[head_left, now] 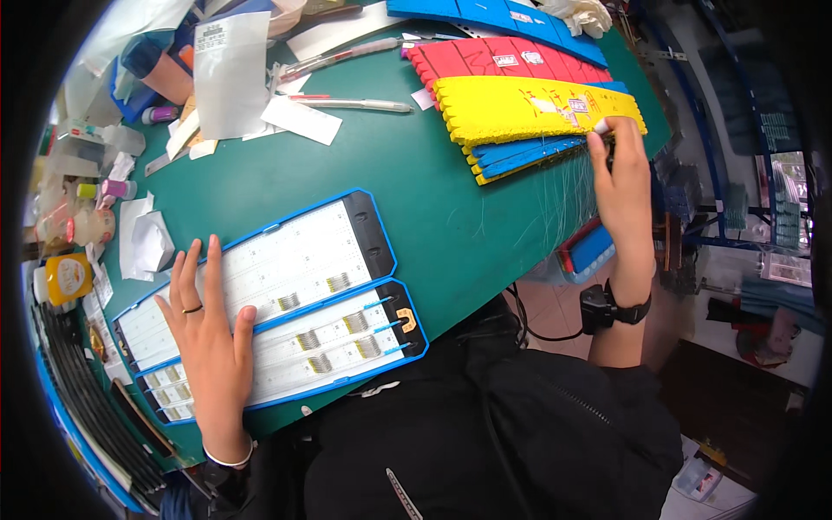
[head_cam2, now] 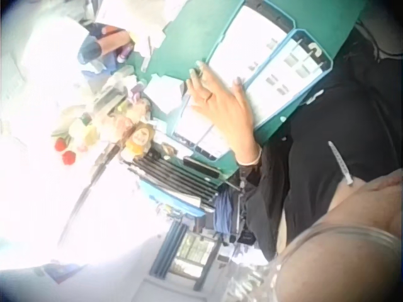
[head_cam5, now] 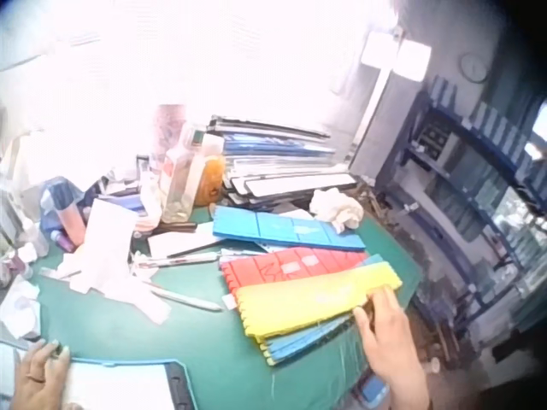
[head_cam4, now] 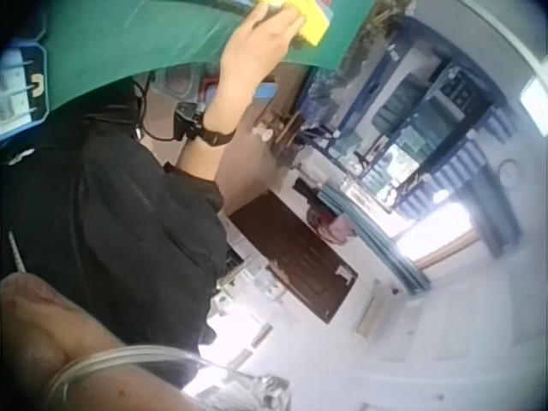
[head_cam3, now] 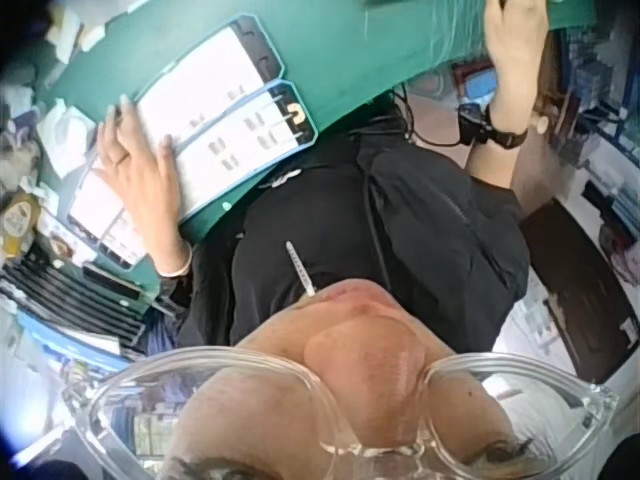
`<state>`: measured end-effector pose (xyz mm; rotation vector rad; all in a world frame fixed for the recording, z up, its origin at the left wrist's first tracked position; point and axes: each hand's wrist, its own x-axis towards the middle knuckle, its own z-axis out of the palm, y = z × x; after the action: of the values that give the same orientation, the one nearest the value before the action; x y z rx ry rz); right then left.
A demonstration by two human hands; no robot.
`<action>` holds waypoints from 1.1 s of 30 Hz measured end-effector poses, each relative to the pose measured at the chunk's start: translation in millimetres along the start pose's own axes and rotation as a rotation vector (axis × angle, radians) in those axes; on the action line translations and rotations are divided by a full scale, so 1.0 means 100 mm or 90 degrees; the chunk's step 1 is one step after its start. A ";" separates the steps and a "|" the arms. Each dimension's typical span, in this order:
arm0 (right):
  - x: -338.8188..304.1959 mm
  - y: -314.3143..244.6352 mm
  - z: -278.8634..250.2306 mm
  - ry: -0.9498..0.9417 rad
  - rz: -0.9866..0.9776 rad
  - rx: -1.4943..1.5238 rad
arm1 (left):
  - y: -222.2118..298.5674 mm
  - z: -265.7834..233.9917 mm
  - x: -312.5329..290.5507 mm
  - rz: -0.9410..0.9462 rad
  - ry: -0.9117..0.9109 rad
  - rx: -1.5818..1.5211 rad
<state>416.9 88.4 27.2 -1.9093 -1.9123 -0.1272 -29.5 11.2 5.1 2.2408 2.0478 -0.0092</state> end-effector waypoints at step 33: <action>0.22 -0.04 0.13 -0.059 -0.039 -0.139 | 0.10 0.02 -0.21 -0.067 0.025 -0.051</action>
<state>410.7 113.2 24.3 -2.0284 -2.0935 -0.2809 -21.7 -10.2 5.8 2.1009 2.1438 0.1065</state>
